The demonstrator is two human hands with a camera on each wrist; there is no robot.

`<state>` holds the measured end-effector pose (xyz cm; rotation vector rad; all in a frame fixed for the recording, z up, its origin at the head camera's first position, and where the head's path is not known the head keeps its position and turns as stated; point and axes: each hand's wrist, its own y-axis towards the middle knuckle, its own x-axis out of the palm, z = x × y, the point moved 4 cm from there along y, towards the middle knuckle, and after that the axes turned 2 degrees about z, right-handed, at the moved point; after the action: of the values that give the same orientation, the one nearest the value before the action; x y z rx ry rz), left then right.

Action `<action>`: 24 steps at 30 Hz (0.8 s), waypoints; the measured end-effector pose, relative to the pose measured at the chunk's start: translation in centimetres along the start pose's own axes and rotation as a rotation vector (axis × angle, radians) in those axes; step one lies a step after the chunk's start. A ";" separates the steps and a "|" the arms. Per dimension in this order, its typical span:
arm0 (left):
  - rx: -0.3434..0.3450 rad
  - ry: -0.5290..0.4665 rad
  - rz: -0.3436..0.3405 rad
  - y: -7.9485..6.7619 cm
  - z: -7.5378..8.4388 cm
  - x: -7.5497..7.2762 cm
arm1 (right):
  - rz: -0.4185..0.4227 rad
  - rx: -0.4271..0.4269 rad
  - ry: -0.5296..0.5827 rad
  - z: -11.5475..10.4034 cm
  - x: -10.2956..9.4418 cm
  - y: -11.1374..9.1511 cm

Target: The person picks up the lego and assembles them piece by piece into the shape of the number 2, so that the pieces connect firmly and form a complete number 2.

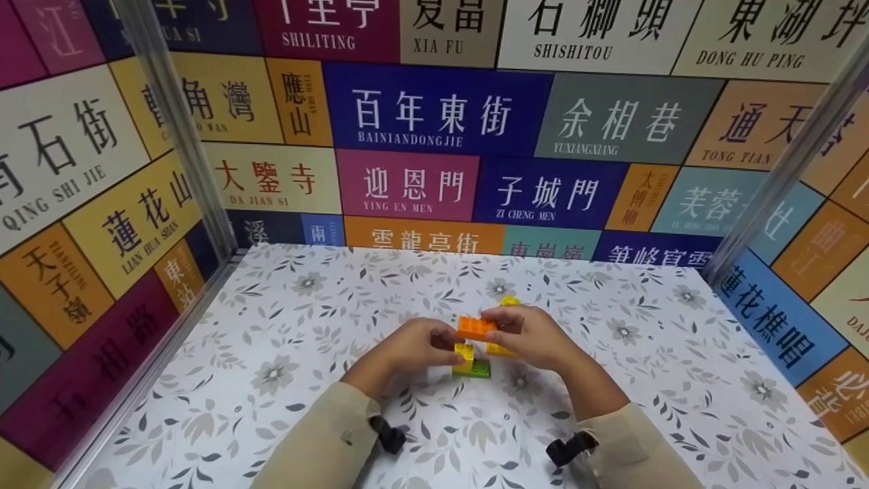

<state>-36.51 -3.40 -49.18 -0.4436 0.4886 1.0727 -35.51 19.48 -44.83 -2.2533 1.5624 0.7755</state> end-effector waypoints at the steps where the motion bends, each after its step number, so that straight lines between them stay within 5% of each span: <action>1: -0.003 -0.001 -0.001 0.0 0.0 0.0 | -0.004 0.004 0.003 0.0 0.0 0.0; 10: -0.015 -0.009 -0.013 0.1 0.1 0.0 | -0.045 -0.014 0.000 -0.1 0.1 -0.3; 24: 0.080 -0.047 0.049 -0.1 0.5 -0.5 | -0.089 -0.046 -0.020 -0.1 0.4 -0.4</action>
<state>-36.51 -3.49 -48.44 -0.3371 0.5012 1.1049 -35.00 19.28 -45.02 -2.3227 1.4388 0.8144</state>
